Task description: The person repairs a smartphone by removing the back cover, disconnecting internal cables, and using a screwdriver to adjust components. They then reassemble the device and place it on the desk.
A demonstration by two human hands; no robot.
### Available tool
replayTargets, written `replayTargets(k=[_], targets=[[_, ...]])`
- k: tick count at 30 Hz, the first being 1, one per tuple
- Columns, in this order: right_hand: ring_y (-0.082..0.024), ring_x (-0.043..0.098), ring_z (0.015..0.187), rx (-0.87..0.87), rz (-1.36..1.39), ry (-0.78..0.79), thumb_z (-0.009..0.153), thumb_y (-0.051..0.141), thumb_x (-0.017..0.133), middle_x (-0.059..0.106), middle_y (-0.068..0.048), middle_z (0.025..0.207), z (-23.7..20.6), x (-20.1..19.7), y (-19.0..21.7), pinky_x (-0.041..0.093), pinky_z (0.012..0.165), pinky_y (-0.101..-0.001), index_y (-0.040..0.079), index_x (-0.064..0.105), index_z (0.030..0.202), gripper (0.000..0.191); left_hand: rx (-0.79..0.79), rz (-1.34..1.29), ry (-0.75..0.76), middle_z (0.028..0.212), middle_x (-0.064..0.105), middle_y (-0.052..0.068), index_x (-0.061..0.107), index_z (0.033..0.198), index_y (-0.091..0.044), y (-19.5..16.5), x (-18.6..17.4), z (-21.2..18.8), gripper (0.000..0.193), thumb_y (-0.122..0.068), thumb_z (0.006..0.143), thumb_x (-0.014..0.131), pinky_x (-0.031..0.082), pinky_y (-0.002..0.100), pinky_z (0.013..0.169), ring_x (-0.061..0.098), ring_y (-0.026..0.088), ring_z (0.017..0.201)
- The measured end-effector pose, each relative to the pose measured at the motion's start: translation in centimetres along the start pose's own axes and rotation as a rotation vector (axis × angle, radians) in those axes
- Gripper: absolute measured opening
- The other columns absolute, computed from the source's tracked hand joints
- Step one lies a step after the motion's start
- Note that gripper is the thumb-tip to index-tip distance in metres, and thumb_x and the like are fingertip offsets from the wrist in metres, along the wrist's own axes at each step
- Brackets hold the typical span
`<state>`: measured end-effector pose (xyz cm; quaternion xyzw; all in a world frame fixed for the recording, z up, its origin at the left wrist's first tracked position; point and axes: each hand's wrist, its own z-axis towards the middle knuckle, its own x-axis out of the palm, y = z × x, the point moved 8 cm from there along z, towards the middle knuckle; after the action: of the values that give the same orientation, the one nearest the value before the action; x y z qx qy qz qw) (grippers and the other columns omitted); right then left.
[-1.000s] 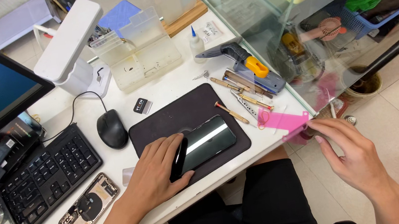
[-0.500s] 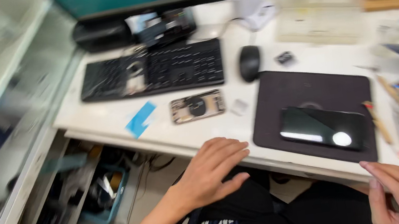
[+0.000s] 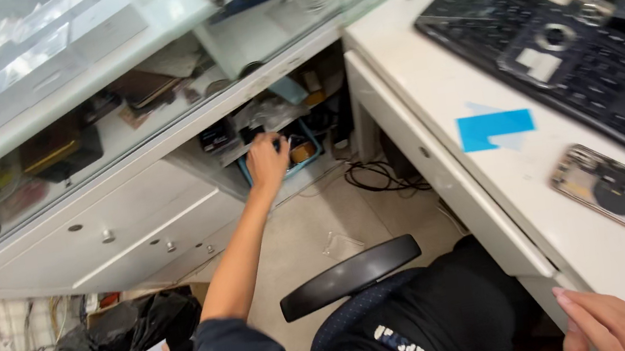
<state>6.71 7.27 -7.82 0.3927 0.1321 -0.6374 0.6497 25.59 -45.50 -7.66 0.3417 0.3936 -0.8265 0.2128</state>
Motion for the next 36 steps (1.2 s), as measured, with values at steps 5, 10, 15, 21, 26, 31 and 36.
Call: replayTargets(k=[5,10,15,21,26,31,36], targets=[[-0.028,0.073,0.087,-0.094,0.005,0.251,0.072,0.000,0.068,0.075,-0.011,0.100,2.4,7.6,-3.5,0.059,0.085,-0.0404,0.005,0.069,0.107,0.036,-0.303,0.390,-0.049,0.125,0.064,0.029,0.065,0.122,0.005,11.5,0.6,7.1,0.058,-0.034,0.081,0.078,0.053,0.048,0.092,0.064,0.043,0.111],[-0.029,0.072,0.097,0.132,-0.187,0.118,0.075,-0.009,0.063,0.075,-0.010,0.105,4.1,8.3,-0.5,0.057,0.093,-0.0428,0.005,0.073,0.107,0.036,-0.120,0.493,-0.140,0.130,0.066,0.024,0.068,0.127,-0.006,13.5,2.9,12.1,0.065,-0.054,0.084,0.074,0.044,0.058,0.104,0.058,0.047,0.122],[-0.031,0.070,0.103,0.317,-0.173,0.051,0.070,-0.013,0.066,0.073,-0.013,0.108,8.8,6.0,4.9,0.056,0.095,-0.0415,0.004,0.071,0.111,0.045,-0.135,0.509,-0.039,0.126,0.062,0.031,0.061,0.126,0.005,13.0,5.7,13.2,0.082,-0.060,0.079,0.081,0.042,0.063,0.101,0.055,0.050,0.118],[-0.033,0.069,0.098,0.207,-0.183,0.044,0.065,-0.008,0.071,0.071,-0.014,0.110,10.7,0.5,8.1,0.057,0.087,-0.0445,-0.001,0.071,0.107,0.043,-0.253,0.474,-0.185,0.120,0.057,0.039,0.053,0.123,0.019,10.4,5.6,6.8,0.105,-0.067,0.073,0.089,0.040,0.068,0.097,0.052,0.054,0.115],[-0.032,0.069,0.096,0.173,-0.208,0.036,0.068,-0.003,0.074,0.071,-0.015,0.109,7.0,-5.5,8.8,0.058,0.085,-0.0437,-0.004,0.071,0.106,0.038,-0.126,0.165,0.152,0.120,0.057,0.032,0.054,0.139,0.012,6.3,6.6,-5.9,0.086,-0.045,0.081,0.084,0.046,0.062,0.103,0.054,0.046,0.118],[-0.031,0.070,0.100,0.099,-0.227,0.052,0.076,0.005,0.075,0.070,-0.015,0.112,5.7,-11.3,9.6,0.058,0.088,-0.0441,-0.001,0.070,0.110,0.035,0.351,-0.180,0.336,0.129,0.051,0.030,0.053,0.142,0.007,-3.3,4.1,-15.5,0.100,-0.035,0.057,0.084,0.054,0.052,0.098,0.059,0.040,0.114],[-0.040,0.062,0.118,0.002,-0.047,0.284,0.081,0.021,0.067,0.061,-0.023,0.129,5.2,-12.2,10.9,0.051,0.101,-0.0531,-0.001,0.060,0.130,0.054,0.753,-0.325,0.810,0.132,0.057,0.016,0.059,0.135,-0.003,-19.1,0.4,-22.3,0.078,-0.036,0.068,0.080,0.048,0.047,0.106,0.061,0.034,0.125]])
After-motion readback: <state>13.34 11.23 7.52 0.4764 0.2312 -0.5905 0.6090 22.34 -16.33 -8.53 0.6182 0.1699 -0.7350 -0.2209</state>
